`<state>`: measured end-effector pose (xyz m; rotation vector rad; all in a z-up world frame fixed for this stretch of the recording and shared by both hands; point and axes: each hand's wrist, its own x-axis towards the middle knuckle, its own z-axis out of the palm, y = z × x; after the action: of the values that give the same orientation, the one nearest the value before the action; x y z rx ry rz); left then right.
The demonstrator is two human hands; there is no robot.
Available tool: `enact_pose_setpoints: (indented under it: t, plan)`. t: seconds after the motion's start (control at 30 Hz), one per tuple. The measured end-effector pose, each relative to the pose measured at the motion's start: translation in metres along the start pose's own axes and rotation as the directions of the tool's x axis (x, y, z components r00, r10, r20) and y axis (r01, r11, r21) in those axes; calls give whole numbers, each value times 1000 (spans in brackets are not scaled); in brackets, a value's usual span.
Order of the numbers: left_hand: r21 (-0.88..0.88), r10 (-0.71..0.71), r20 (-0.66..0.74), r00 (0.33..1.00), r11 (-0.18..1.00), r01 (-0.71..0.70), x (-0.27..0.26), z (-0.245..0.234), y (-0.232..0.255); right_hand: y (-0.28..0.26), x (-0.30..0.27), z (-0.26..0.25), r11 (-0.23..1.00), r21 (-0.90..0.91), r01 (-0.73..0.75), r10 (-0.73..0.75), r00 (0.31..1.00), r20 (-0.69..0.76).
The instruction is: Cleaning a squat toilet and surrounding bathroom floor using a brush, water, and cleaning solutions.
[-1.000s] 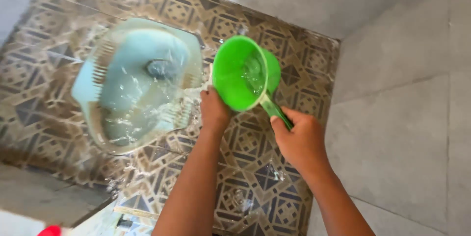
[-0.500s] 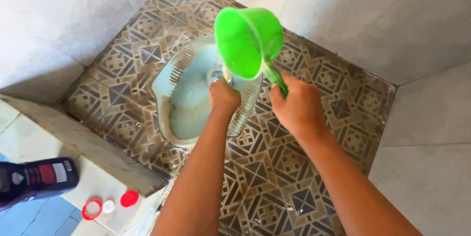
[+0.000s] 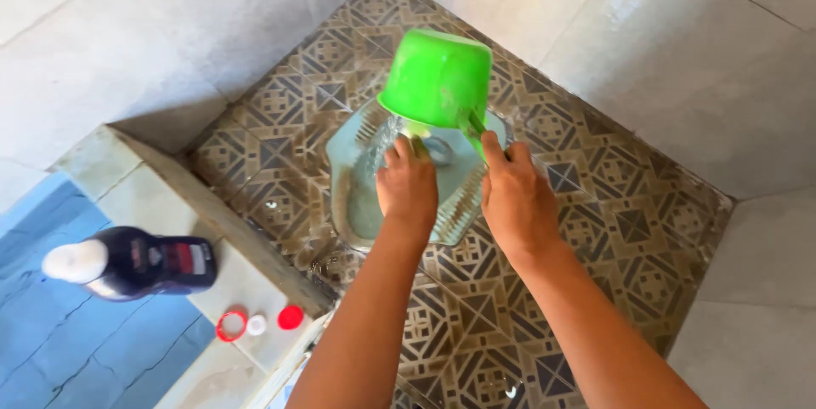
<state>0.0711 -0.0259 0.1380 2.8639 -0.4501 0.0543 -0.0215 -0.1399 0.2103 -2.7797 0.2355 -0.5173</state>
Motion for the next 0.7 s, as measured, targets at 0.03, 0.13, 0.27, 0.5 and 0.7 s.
enact_pose_setpoints:
  t: [0.03, 0.13, 0.27, 0.5, 0.7]
  plan:
    - [-20, -30, 25, 999, 999, 31, -2, -7, -3, -6, 0, 4, 998, -7, -61, 61, 997, 47]
    - [-145, -151, 98, 984, 976, 164, -6, -33, -11, -21, 2, 10, 988, -3, -153, 152, 981, 118]
    - [-373, -306, 193, 932, 856, 358, 0, -48, -45, -46, 12, 22, 981, 30, -191, 184, 969, 165]
    - [-386, -331, 84, 940, 859, 336, 29, -135, -129, -137, 73, 14, 687, 422, -592, 454, 802, 387]
    - [-307, -378, -136, 916, 895, 324, 42, -202, -230, -188, 105, 65, 299, 509, -807, 305, 586, 751]
